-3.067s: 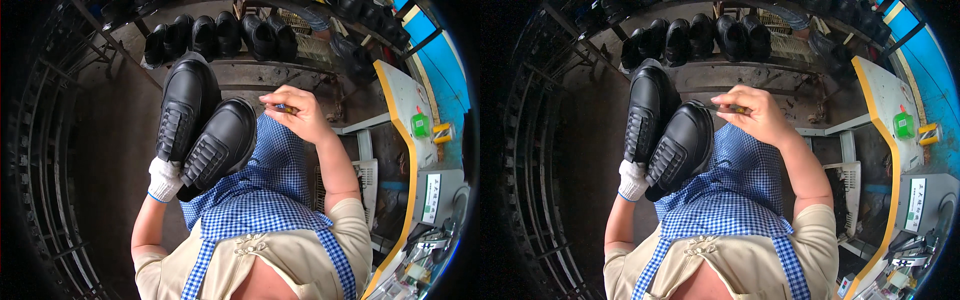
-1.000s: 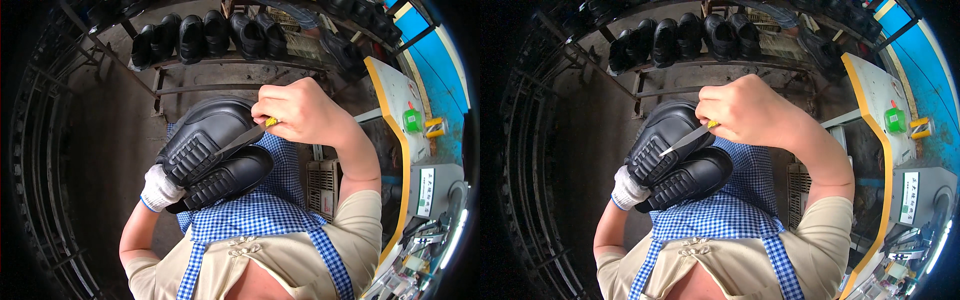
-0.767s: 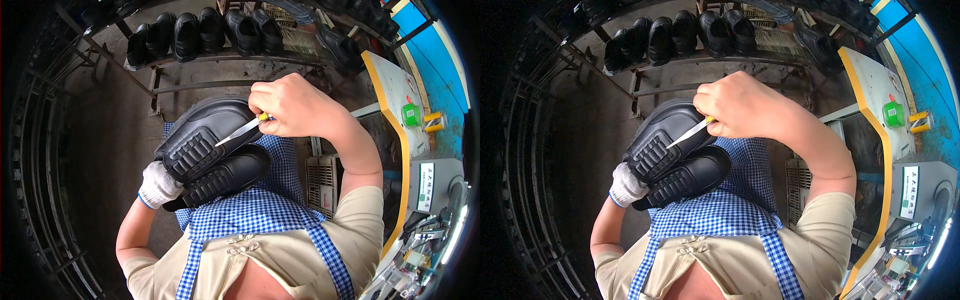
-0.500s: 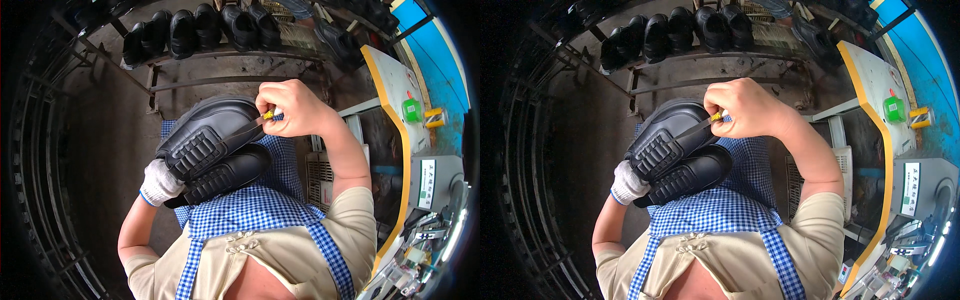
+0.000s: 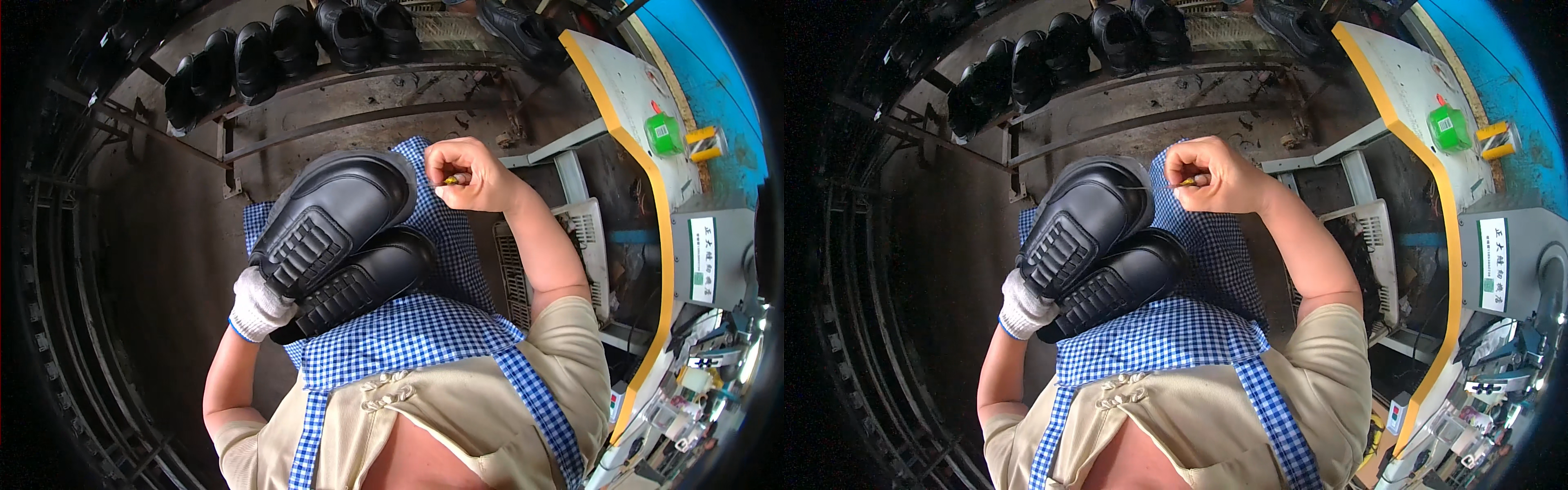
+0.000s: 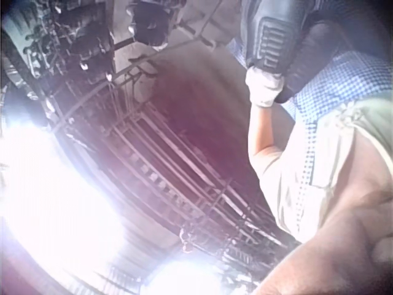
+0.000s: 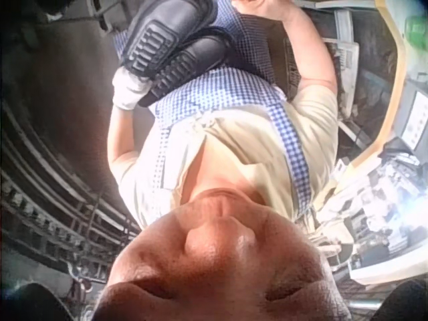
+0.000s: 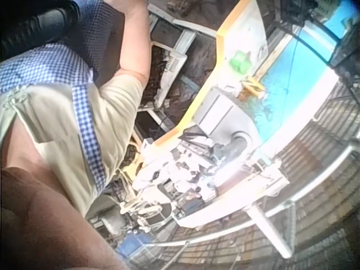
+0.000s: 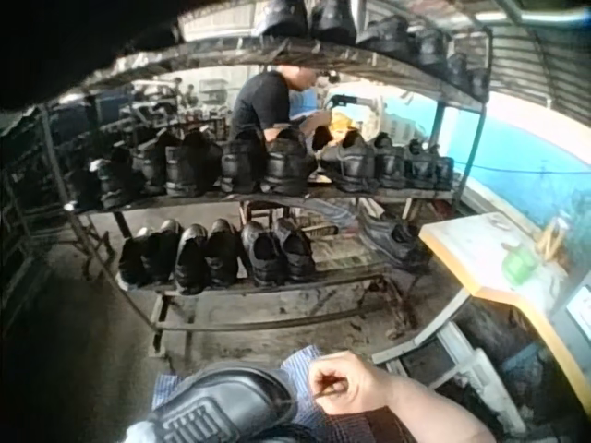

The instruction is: The person uses a small knife to trim excess material from the edges of black shoes. They pick up shoes from a rack, hold them in their left hand, and scrape the seams with the knife in their right hand before placing them back on the rack.

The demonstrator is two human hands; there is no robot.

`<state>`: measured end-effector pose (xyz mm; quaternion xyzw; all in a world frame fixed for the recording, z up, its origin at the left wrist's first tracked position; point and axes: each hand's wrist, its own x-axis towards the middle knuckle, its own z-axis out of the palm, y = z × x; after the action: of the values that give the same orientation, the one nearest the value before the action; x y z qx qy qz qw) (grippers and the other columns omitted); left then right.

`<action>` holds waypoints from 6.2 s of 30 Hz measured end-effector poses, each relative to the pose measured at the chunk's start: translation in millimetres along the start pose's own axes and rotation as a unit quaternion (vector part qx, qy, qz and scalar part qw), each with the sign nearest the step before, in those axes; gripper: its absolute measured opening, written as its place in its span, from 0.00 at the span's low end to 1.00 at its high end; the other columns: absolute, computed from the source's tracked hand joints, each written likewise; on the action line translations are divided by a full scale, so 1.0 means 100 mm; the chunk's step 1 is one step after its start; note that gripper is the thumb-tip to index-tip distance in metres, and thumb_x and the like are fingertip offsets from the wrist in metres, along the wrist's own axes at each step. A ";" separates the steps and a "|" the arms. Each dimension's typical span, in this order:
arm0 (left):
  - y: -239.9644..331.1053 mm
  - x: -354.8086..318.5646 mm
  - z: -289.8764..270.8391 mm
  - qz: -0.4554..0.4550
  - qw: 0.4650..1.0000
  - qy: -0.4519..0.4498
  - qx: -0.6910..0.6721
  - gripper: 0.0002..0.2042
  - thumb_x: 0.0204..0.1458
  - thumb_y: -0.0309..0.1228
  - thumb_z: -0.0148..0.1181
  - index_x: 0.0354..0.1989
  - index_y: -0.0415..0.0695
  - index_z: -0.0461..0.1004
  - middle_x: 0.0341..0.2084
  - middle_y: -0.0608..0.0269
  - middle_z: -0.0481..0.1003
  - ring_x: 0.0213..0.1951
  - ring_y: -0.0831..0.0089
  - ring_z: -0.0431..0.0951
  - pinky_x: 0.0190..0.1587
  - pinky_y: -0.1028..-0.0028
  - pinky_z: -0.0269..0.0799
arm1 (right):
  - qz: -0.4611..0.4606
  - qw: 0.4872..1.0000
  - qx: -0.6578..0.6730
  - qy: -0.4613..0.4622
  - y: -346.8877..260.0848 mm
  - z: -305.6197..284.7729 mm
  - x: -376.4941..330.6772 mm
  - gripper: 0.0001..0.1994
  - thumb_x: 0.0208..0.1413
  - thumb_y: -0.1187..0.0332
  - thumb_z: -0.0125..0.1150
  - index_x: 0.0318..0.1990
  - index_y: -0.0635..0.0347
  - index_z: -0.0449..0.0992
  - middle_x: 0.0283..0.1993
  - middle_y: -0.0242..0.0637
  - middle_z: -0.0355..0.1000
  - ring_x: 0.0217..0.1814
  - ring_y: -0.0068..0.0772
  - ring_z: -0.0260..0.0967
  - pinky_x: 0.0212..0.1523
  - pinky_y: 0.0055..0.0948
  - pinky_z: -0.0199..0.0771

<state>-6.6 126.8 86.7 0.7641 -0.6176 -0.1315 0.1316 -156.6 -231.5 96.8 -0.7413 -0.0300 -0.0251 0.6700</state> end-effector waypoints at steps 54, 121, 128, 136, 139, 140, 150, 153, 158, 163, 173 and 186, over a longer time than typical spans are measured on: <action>0.43 3.55 0.76 0.101 0.954 0.203 -0.198 0.16 0.46 0.22 0.61 0.46 0.38 0.77 0.41 0.46 0.75 0.43 0.49 0.78 0.47 0.61 0.75 | 0.128 0.504 -0.659 0.543 2.04 -3.81 -0.28 0.20 0.66 0.56 0.48 0.50 0.61 0.78 0.48 0.53 0.76 0.51 0.60 0.72 0.54 0.49 0.69; 0.92 0.47 0.83 -0.486 0.863 -0.002 -0.138 0.43 0.45 0.66 0.61 0.49 0.30 0.75 0.39 0.40 0.79 0.40 0.54 0.82 0.43 0.62 0.77 | 0.234 0.965 0.024 0.114 1.23 1.20 -0.30 0.16 0.68 0.65 0.47 0.53 0.64 0.76 0.27 0.36 0.75 0.27 0.25 0.71 0.33 0.28 0.71; 0.69 0.55 1.10 -0.446 0.892 0.068 0.012 0.16 0.49 0.41 0.58 0.34 0.39 0.78 0.18 0.48 0.77 0.21 0.49 0.79 0.27 0.53 0.75 | 0.153 0.980 -0.056 0.118 1.35 1.31 -0.34 0.15 0.67 0.68 0.49 0.53 0.69 0.75 0.44 0.44 0.79 0.44 0.32 0.77 0.48 0.29 0.75; 0.12 -0.52 0.53 -0.487 0.858 0.114 -0.117 0.17 0.47 0.31 0.58 0.46 0.39 0.77 0.39 0.43 0.80 0.43 0.51 0.80 0.46 0.63 0.75 | 0.104 0.979 0.119 0.133 1.11 1.06 -0.17 0.20 0.62 0.63 0.63 0.56 0.65 0.74 0.42 0.34 0.77 0.43 0.24 0.74 0.47 0.25 0.74; 0.21 -0.65 0.44 -0.331 0.890 0.248 -0.192 0.23 0.44 0.18 0.55 0.53 0.40 0.76 0.49 0.49 0.78 0.53 0.57 0.78 0.56 0.66 0.73 | 0.052 0.972 0.203 0.107 0.76 1.21 -0.01 0.26 0.57 0.61 0.69 0.59 0.65 0.72 0.46 0.35 0.77 0.48 0.25 0.74 0.51 0.25 0.74; 0.23 -0.76 0.54 -0.345 0.886 0.230 -0.206 0.24 0.44 0.15 0.54 0.53 0.40 0.76 0.49 0.51 0.78 0.54 0.59 0.77 0.57 0.67 0.72 | 0.082 0.979 0.179 0.055 0.76 1.22 -0.01 0.28 0.54 0.62 0.72 0.59 0.65 0.72 0.50 0.37 0.77 0.52 0.26 0.73 0.56 0.27 0.73; 0.22 -1.09 1.20 -0.406 0.329 0.416 -0.745 0.21 0.63 0.39 0.44 0.58 0.38 0.71 0.55 0.47 0.74 0.54 0.53 0.76 0.59 0.51 0.72 | -0.039 0.997 0.041 0.046 0.52 1.27 -0.01 0.18 0.50 0.73 0.73 0.50 0.59 0.79 0.39 0.30 0.78 0.23 0.10 0.59 0.22 0.15 0.58; 0.30 -1.21 1.12 -0.379 0.319 0.402 -0.770 0.23 0.63 0.40 0.42 0.58 0.38 0.71 0.54 0.48 0.74 0.54 0.54 0.76 0.59 0.53 0.72 | -0.100 0.995 0.004 0.010 0.24 1.12 0.04 0.13 0.49 0.75 0.72 0.44 0.61 0.82 0.32 0.31 0.77 0.22 0.13 0.61 0.21 0.16 0.58; 0.34 -1.22 0.88 -0.359 0.334 0.399 -0.775 0.23 0.63 0.40 0.42 0.58 0.38 0.71 0.54 0.48 0.74 0.54 0.54 0.76 0.59 0.53 0.73 | -0.155 0.988 -0.013 -0.007 -0.09 1.09 0.19 0.09 0.50 0.76 0.71 0.40 0.66 0.82 0.31 0.34 0.76 0.28 0.22 0.73 0.27 0.19 0.71; 0.37 -1.19 0.68 -0.337 0.343 0.401 -0.779 0.23 0.63 0.40 0.42 0.59 0.38 0.71 0.54 0.48 0.74 0.54 0.54 0.76 0.58 0.53 0.73 | -0.195 0.977 -0.081 -0.001 -0.28 1.14 0.43 0.10 0.51 0.76 0.70 0.42 0.61 0.82 0.32 0.35 0.77 0.30 0.23 0.75 0.29 0.21 0.74; 0.51 -1.07 0.40 -0.302 0.358 0.382 -0.797 0.23 0.64 0.40 0.42 0.59 0.37 0.70 0.54 0.48 0.74 0.54 0.55 0.77 0.58 0.54 0.73 | -0.291 0.920 -0.262 -0.024 -0.51 1.12 0.62 0.14 0.38 0.78 0.72 0.37 0.56 0.83 0.32 0.31 0.76 0.30 0.27 0.78 0.28 0.24 0.78; 0.59 -1.08 0.27 -0.257 0.392 0.366 -0.804 0.25 0.65 0.41 0.40 0.61 0.35 0.67 0.55 0.48 0.74 0.53 0.55 0.77 0.58 0.57 0.74 | -0.284 0.810 -0.486 -0.163 -1.03 1.05 0.60 0.09 0.43 0.69 0.67 0.28 0.58 0.72 0.30 0.32 0.66 0.24 0.30 0.73 0.22 0.27 0.74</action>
<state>-91.5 219.9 87.5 0.4006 0.1078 -0.3023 0.8582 -105.5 -116.0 192.9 -0.9219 -0.3318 -0.1041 0.1709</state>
